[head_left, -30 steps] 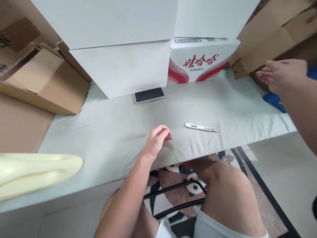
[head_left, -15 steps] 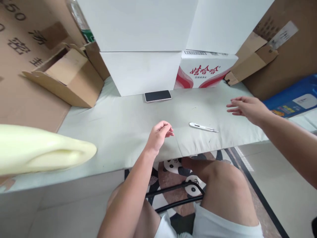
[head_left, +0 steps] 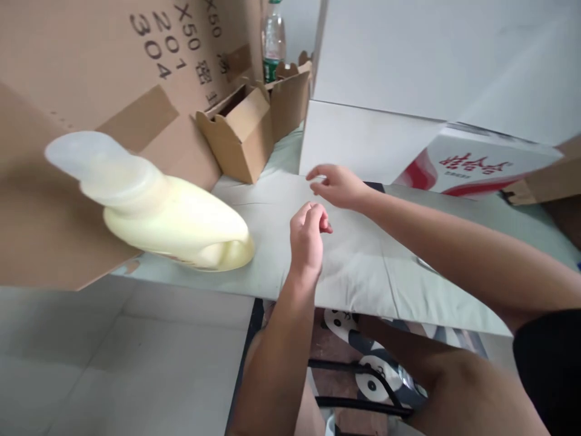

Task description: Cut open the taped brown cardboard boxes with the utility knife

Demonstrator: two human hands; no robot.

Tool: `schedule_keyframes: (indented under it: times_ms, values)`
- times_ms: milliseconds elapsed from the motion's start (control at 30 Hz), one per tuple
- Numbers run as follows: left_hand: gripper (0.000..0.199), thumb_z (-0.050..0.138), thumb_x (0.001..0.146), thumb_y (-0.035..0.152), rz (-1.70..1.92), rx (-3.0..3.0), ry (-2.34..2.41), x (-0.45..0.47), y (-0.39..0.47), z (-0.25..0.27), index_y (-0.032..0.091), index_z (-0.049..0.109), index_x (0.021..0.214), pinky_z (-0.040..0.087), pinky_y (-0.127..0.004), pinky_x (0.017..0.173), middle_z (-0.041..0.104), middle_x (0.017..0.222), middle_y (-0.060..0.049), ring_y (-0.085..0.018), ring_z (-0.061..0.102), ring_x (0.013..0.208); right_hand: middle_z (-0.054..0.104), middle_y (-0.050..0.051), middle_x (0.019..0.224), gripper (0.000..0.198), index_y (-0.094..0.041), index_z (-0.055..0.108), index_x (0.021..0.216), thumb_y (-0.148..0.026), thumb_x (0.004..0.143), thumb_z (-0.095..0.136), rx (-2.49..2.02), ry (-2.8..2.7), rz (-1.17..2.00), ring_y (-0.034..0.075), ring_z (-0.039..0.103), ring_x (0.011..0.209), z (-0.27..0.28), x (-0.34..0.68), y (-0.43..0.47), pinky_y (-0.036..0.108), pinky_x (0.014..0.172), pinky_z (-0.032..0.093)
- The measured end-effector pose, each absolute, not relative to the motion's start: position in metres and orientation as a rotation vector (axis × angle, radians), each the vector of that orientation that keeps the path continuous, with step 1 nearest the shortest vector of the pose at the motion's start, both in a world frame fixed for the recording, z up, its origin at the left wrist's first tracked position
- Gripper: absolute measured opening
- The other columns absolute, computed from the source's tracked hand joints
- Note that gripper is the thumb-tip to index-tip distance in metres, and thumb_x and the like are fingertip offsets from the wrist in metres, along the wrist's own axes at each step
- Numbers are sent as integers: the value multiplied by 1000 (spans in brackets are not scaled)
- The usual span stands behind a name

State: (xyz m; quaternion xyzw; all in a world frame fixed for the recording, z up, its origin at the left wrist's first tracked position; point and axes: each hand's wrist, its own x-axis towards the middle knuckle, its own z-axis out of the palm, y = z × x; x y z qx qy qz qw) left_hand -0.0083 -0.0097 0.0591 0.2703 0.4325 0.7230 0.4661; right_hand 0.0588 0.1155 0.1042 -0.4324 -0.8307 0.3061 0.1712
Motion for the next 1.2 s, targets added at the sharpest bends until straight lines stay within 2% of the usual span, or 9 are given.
schedule_keyframes:
  times_ms: [133, 233, 400, 567, 800, 900, 1033, 1100, 1200]
  values:
    - [29, 55, 87, 32, 1825, 617, 1017, -23, -14, 64, 20, 48, 62, 42, -25, 61, 42, 63, 2, -11, 46, 61, 61, 8, 145, 27, -17, 70, 107, -4, 86, 60, -889, -2462, 722, 23, 56, 140, 117, -55, 136, 38, 122, 43]
    - [30, 54, 87, 30, 1836, 630, 1004, -30, -17, 65, 20, 48, 60, 42, -25, 60, 42, 62, 2, -11, 45, 60, 45, 11, 162, 24, -16, 68, 107, -6, 87, 62, -713, -2623, 536, 26, 44, 152, 123, -111, 149, 42, 126, 39]
    - [31, 55, 88, 30, 1923, 695, 1065, -36, -24, 69, 20, 48, 60, 40, -25, 60, 44, 61, 1, -11, 46, 60, 68, 5, 135, 24, -20, 70, 96, -4, 87, 54, -582, -2786, 394, 26, 62, 131, 125, -124, 143, 43, 116, 48]
    - [33, 53, 92, 27, 2066, 835, 1097, -26, -40, 84, 20, 46, 60, 36, -25, 55, 44, 59, 1, -11, 43, 58, 67, 4, 144, 26, -17, 74, 109, -13, 92, 54, -617, -2635, 450, 20, 68, 118, 114, -48, 116, 37, 110, 54]
    - [28, 51, 95, 15, 2356, 1291, 1065, -6, -55, 102, 21, 52, 68, 41, -27, 57, 50, 62, 3, -12, 47, 59, 76, 8, 128, 18, -22, 79, 98, -25, 95, 61, -853, -2169, 682, 14, 71, 65, 114, 136, 61, 32, 57, 63]
    - [16, 55, 94, 17, 2372, 1527, 1375, -5, -42, 93, 22, 67, 85, 54, -31, 81, 64, 87, -1, -15, 61, 85, 83, 3, 99, 23, -26, 77, 78, -16, 94, 63, -633, -2273, 553, 19, 80, 91, 125, 206, 17, 28, 68, 66]
    - [31, 56, 99, 45, 2022, 1782, 1643, 4, -18, 71, 31, 75, 119, 42, -44, 121, 52, 139, -7, -25, 49, 138, 83, 6, 100, 21, -21, 77, 101, -14, 95, 59, -497, -2360, 594, 16, 80, 80, 126, 263, -34, 24, 64, 64]
    - [33, 56, 98, 49, 1845, 1846, 1664, 12, -10, 63, 30, 77, 116, 35, -47, 127, 44, 148, -8, -28, 42, 147, 83, 8, 100, 19, -19, 76, 101, -17, 96, 58, -530, -2419, 582, 15, 78, 72, 124, 277, -50, 27, 60, 62]
    - [28, 59, 95, 42, 1696, 1844, 1729, 21, -2, 59, 21, 72, 81, 40, -48, 124, 43, 146, -11, -32, 44, 146, 84, 8, 103, 19, -19, 73, 102, -15, 99, 54, -558, -2478, 602, 14, 75, 67, 122, 289, -58, 30, 58, 58]
